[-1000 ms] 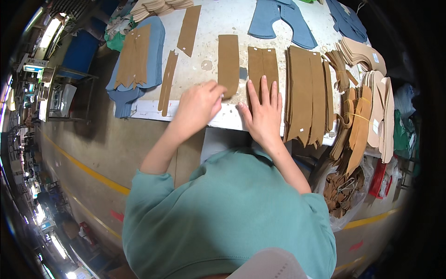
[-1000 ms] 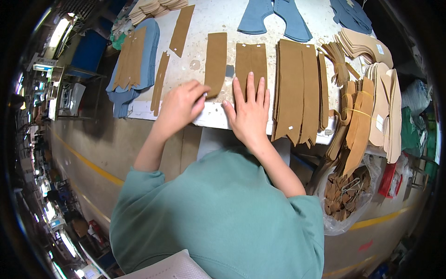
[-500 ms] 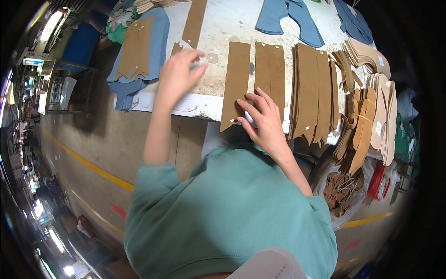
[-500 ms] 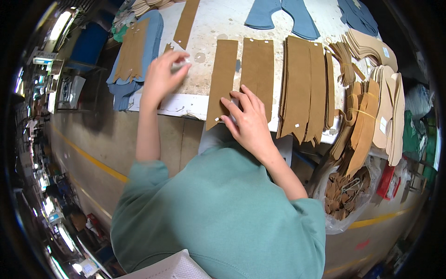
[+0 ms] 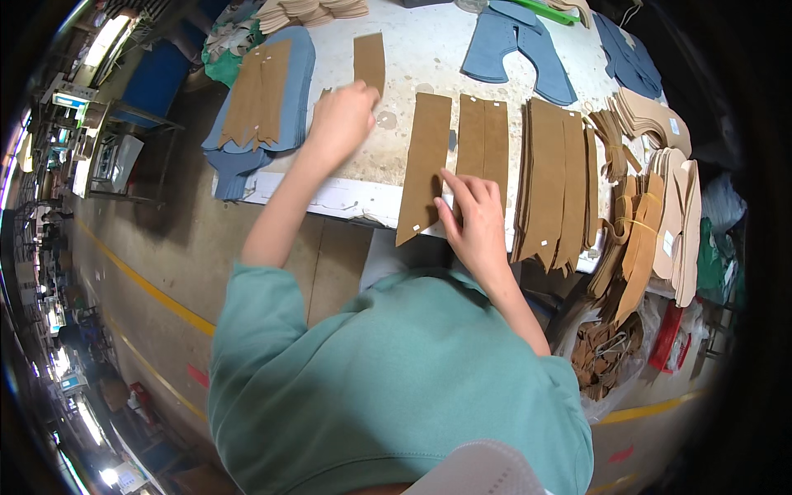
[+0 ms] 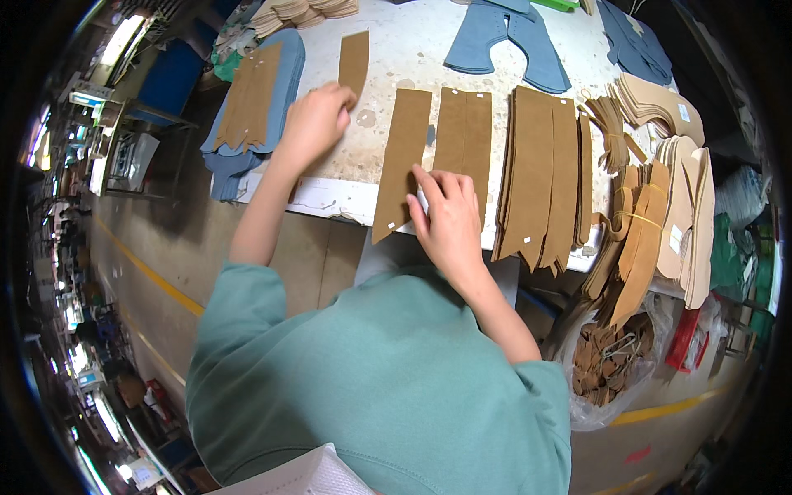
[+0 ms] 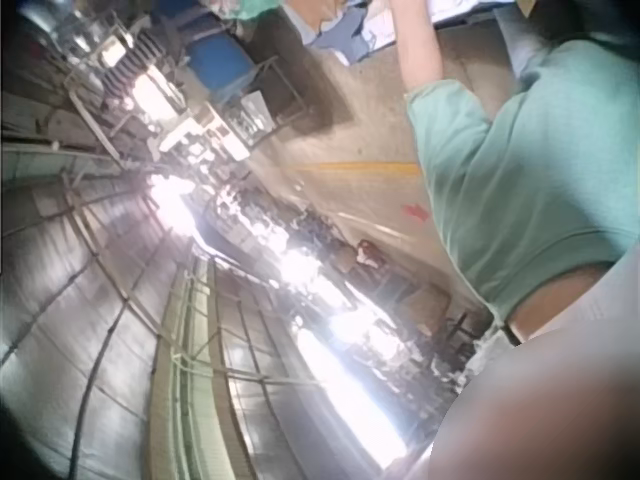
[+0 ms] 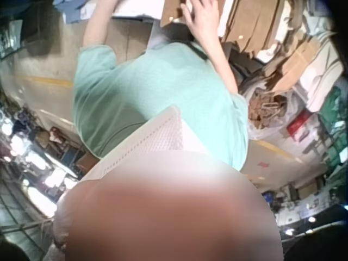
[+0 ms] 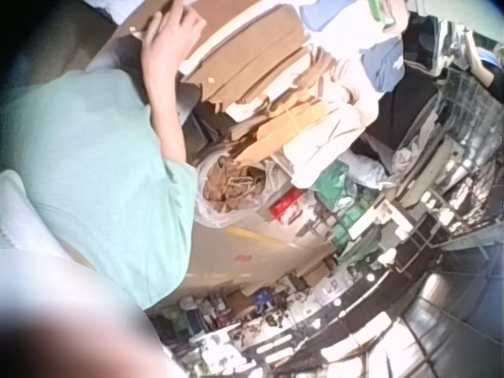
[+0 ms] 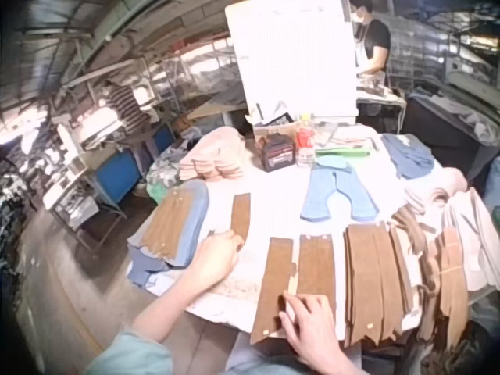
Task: The person sorts and stacks brown cardboard pieces on a worktable, aligning edges and separating them into smaller groups. They then bundle a group of pieces with a rubber band and place the bundle on the table.
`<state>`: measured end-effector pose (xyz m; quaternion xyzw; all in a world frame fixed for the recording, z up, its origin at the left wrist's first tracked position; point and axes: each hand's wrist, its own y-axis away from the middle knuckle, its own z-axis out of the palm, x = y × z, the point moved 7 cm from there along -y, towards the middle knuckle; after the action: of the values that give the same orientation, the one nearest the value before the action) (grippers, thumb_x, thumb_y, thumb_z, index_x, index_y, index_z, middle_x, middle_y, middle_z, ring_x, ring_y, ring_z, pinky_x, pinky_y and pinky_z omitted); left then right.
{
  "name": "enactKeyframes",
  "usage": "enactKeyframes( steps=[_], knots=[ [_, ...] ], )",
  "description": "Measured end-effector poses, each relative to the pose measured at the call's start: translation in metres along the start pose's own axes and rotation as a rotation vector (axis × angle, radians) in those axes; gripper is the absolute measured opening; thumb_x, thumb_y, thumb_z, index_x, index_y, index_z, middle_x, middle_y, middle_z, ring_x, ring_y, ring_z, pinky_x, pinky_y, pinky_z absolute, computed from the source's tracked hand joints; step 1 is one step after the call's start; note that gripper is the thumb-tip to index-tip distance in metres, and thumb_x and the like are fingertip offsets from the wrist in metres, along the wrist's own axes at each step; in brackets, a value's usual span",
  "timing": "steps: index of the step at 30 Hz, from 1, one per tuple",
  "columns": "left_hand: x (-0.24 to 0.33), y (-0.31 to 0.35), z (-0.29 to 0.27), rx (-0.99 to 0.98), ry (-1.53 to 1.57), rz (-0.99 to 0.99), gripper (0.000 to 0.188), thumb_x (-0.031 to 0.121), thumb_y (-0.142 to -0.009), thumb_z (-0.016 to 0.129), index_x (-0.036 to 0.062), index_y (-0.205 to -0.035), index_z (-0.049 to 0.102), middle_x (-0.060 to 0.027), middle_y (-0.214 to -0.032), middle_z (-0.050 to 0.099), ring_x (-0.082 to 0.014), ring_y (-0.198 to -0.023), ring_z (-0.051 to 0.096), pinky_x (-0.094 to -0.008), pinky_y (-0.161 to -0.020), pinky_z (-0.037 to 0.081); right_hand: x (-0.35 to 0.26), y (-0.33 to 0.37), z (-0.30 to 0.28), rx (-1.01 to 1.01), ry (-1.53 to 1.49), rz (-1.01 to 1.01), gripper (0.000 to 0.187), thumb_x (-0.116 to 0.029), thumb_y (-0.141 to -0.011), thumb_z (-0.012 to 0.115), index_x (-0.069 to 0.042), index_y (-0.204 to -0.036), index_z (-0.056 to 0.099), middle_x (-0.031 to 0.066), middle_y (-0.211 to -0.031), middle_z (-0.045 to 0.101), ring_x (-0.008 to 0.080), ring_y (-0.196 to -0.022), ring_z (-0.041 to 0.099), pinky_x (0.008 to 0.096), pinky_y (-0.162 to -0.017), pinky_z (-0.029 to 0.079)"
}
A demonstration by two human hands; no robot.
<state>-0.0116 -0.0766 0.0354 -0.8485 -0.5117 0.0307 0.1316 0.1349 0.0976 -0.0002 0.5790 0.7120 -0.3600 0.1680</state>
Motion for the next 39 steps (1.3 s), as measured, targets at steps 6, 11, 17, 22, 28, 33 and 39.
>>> enactKeyframes(
  steps=[6, 11, 17, 22, 28, 33, 39],
  knots=[
    [0.066, 0.098, -0.018, -0.262, 0.218, 0.081, 0.018, 0.009, -0.078, 0.064, 0.0076, -0.097, 0.065, -0.0094, -0.087, 0.063, -0.03, -0.081, 0.064, -0.0391, -0.068, 0.052, 0.001, -0.027, 0.009, 0.026, 0.084, 0.055, 0.055, -0.014, -0.078, 0.074, -0.008, -0.13, 0.056, 0.0121, -0.101, 0.057, 0.0302, -0.098, 0.052, 0.0413, -0.081, 0.05],
    [0.036, 0.107, -0.023, -0.222, 0.631, -0.101, 0.037, 0.023, -0.081, 0.074, 0.008, -0.114, 0.065, -0.0077, -0.095, 0.065, -0.0178, -0.08, 0.063, -0.0309, -0.074, 0.052, 0.002, -0.038, 0.025, -0.072, 0.085, 0.153, 0.06, -0.013, -0.075, 0.076, -0.012, -0.132, 0.054, 0.0116, -0.101, 0.058, 0.03, -0.098, 0.054, 0.0416, -0.079, 0.052],
    [0.008, 0.078, 0.01, 0.089, 0.508, -0.256, 0.043, 0.021, -0.08, 0.075, 0.0068, -0.119, 0.064, -0.0074, -0.118, 0.06, -0.0173, -0.089, 0.06, -0.0289, -0.073, 0.05, 0.007, -0.043, 0.026, -0.053, -0.185, 0.157, 0.049, -0.004, -0.078, 0.069, -0.004, -0.126, 0.058, 0.0149, -0.106, 0.059, 0.0282, -0.079, 0.064, 0.0383, -0.073, 0.053],
    [0.015, 0.069, 0.024, 0.051, 0.527, -0.158, 0.045, 0.019, -0.078, 0.076, 0.0069, -0.12, 0.064, -0.0057, -0.124, 0.058, -0.0176, -0.09, 0.06, -0.0292, -0.073, 0.05, 0.021, -0.046, 0.013, -0.008, -0.289, 0.173, 0.05, -0.001, -0.08, 0.07, -0.005, -0.129, 0.059, 0.0094, -0.102, 0.059, 0.0161, -0.071, 0.058, 0.0295, -0.069, 0.052],
    [0.035, 0.078, 0.024, 0.041, 0.488, -0.143, 0.044, 0.019, -0.078, 0.076, 0.0073, -0.119, 0.065, -0.0083, -0.127, 0.058, -0.022, -0.101, 0.061, -0.0298, -0.077, 0.051, 0.028, -0.036, 0.011, -0.097, -0.198, 0.201, 0.045, -0.003, -0.081, 0.068, 0.0, -0.124, 0.06, 0.0139, -0.1, 0.054, 0.0253, -0.077, 0.061, 0.0367, -0.072, 0.051],
    [0.021, 0.084, 0.009, 0.086, 0.452, -0.12, 0.04, 0.023, -0.082, 0.074, 0.0067, -0.117, 0.064, -0.0117, -0.124, 0.059, -0.0232, -0.104, 0.062, -0.033, -0.08, 0.052, 0.016, -0.024, -0.011, 0.04, -0.005, 0.142, 0.039, -0.008, -0.081, 0.071, -0.003, -0.119, 0.064, 0.0122, -0.099, 0.051, 0.0256, -0.083, 0.059, 0.036, -0.074, 0.05],
    [-0.081, 0.122, -0.012, 0.128, 0.352, -0.628, 0.038, 0.025, -0.079, 0.078, 0.0026, -0.107, 0.066, -0.0088, -0.091, 0.068, -0.0195, -0.084, 0.065, -0.0305, -0.077, 0.053, 0.02, 0.017, -0.085, 0.346, -0.093, 0.114, 0.027, -0.002, -0.082, 0.069, -0.006, -0.108, 0.071, 0.0074, -0.089, 0.058, 0.0158, -0.077, 0.06, 0.027, -0.065, 0.048]
  ],
)
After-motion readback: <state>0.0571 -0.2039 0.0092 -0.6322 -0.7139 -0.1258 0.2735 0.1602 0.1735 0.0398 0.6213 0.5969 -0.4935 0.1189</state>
